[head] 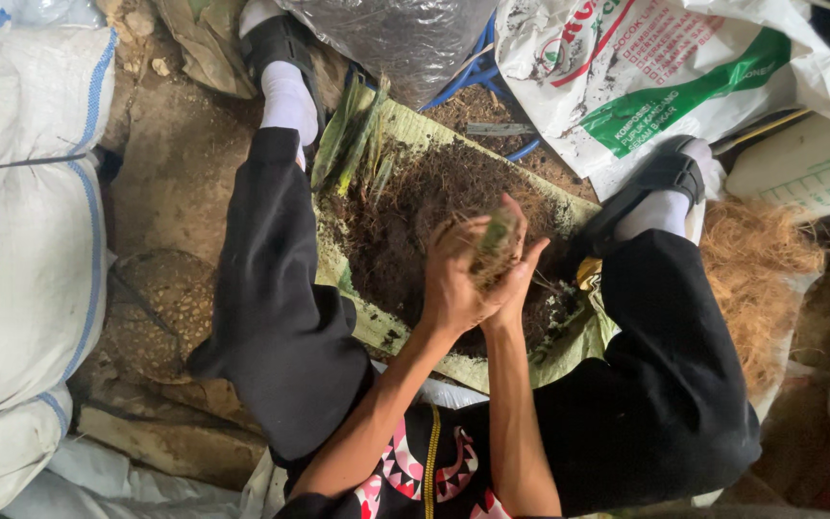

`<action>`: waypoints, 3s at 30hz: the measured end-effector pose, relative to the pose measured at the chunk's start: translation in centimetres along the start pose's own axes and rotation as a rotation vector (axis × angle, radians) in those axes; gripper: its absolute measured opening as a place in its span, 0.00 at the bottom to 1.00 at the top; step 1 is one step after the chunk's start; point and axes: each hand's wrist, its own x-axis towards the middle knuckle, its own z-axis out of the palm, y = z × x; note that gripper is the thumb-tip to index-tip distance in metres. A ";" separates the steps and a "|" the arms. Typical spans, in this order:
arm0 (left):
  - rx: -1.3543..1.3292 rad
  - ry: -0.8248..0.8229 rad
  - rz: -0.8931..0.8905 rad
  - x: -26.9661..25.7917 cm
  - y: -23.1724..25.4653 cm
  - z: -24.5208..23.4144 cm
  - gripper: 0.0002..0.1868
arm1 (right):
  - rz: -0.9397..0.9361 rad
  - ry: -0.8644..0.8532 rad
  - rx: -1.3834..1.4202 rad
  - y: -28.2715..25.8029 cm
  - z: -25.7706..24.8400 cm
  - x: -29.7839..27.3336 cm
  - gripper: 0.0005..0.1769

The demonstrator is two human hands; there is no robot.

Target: The person sits on the floor and uses both hands to separate and clean the roots of a small plant. They repeatedly pull apart the root ball, remove excess soil, and inspect the roots throughout the clip.

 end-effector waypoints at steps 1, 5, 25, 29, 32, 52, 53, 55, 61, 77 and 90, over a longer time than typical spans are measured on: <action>-0.044 -0.017 -0.064 -0.4 -0.2 0.5 0.21 | -0.027 0.003 -0.054 0.4 -0.3 -0.1 0.55; -0.113 -0.055 -0.227 -2.8 -1.8 2.5 0.20 | -0.077 -0.004 -0.176 1.5 -0.8 0.3 0.53; -0.649 0.111 -1.153 -1.4 -9.0 -2.5 0.62 | -0.032 0.040 -0.676 5.5 1.3 0.3 0.31; -0.590 0.176 -1.281 -1.5 -11.3 -3.6 0.73 | -0.107 0.042 -1.214 7.1 0.3 2.1 0.37; -0.668 0.216 -1.523 -1.3 -11.4 -4.7 0.69 | -0.095 0.053 -1.447 8.9 0.4 2.1 0.51; -1.025 0.161 -1.312 -0.4 -8.5 -4.3 0.58 | 0.283 0.208 -1.097 8.4 -5.4 2.3 0.18; -0.960 0.164 -1.335 -0.4 -8.5 -4.5 0.58 | 0.310 0.217 -1.102 7.1 -5.4 2.6 0.18; -0.904 0.186 -1.378 -0.2 -8.3 -4.8 0.59 | 0.296 0.189 -1.095 5.3 -5.1 2.5 0.18; -1.053 0.199 -1.336 0.4 -8.0 -5.5 0.56 | 0.117 0.084 -1.014 2.3 -4.6 1.1 0.20; -0.786 0.039 -1.507 0.0 -8.3 -5.4 0.61 | -0.068 -0.504 -1.955 14.0 -1.6 -3.9 0.48; -0.875 0.020 -1.206 -0.5 -7.9 -3.8 0.52 | 0.125 0.009 -1.429 12.8 -7.0 -0.3 0.30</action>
